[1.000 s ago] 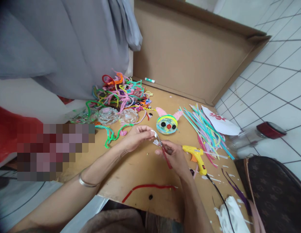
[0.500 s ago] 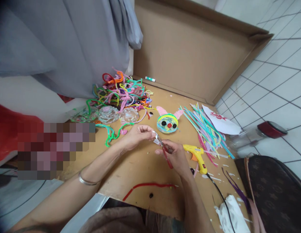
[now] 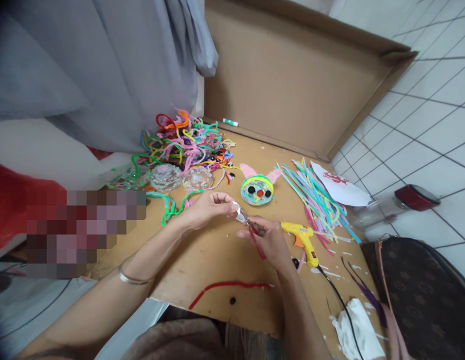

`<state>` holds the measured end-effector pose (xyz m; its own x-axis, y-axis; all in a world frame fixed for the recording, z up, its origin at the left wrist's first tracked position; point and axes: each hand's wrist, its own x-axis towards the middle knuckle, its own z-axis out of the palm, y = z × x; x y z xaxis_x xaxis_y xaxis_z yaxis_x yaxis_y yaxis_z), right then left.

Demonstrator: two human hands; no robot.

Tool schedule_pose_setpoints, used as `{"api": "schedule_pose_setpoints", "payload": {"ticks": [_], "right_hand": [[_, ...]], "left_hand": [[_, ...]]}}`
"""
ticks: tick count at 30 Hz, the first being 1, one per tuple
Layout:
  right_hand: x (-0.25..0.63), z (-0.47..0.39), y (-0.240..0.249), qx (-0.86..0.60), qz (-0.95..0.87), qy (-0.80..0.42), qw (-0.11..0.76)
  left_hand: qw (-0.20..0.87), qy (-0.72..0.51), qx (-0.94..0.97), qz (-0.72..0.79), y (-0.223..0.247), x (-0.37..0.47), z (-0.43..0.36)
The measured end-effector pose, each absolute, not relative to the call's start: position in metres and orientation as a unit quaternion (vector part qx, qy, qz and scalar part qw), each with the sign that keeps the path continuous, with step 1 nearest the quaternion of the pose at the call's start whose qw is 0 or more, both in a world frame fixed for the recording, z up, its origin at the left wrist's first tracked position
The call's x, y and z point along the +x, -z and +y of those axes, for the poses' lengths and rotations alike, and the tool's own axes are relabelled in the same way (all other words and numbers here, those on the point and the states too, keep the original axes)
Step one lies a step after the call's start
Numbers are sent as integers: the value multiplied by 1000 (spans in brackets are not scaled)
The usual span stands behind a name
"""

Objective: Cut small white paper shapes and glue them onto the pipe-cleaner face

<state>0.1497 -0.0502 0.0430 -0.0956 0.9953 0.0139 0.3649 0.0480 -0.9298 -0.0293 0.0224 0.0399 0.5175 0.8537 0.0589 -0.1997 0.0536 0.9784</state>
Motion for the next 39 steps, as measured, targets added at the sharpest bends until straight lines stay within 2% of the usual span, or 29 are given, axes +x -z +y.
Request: {"api": "schedule_pose_setpoints", "payload": {"ticks": [19, 23, 27, 31, 34, 37, 39], "right_hand": [[146, -51, -41, -562, -624, -388, 379], [149, -47, -30, -587, -647, -303, 381], [145, -46, -22, -631, -724, -147, 238], [132, -53, -21, -629, -761, -95, 127], [124, -55, -20, -629, -771, -58, 81], [123, -56, -20, -617, -775, -65, 117], [125, -56, -22, -608, -756, -109, 217]], "left_hand": [[661, -387, 574, 288, -38, -31, 25], [673, -409, 544, 290, -36, -31, 26], [698, -463, 473, 271, -35, -31, 29], [724, -466, 438, 260, -32, -29, 30], [730, -458, 432, 265, -30, -27, 29], [738, -451, 423, 269, -29, -25, 28], [741, -448, 422, 269, -28, -24, 27]]}}
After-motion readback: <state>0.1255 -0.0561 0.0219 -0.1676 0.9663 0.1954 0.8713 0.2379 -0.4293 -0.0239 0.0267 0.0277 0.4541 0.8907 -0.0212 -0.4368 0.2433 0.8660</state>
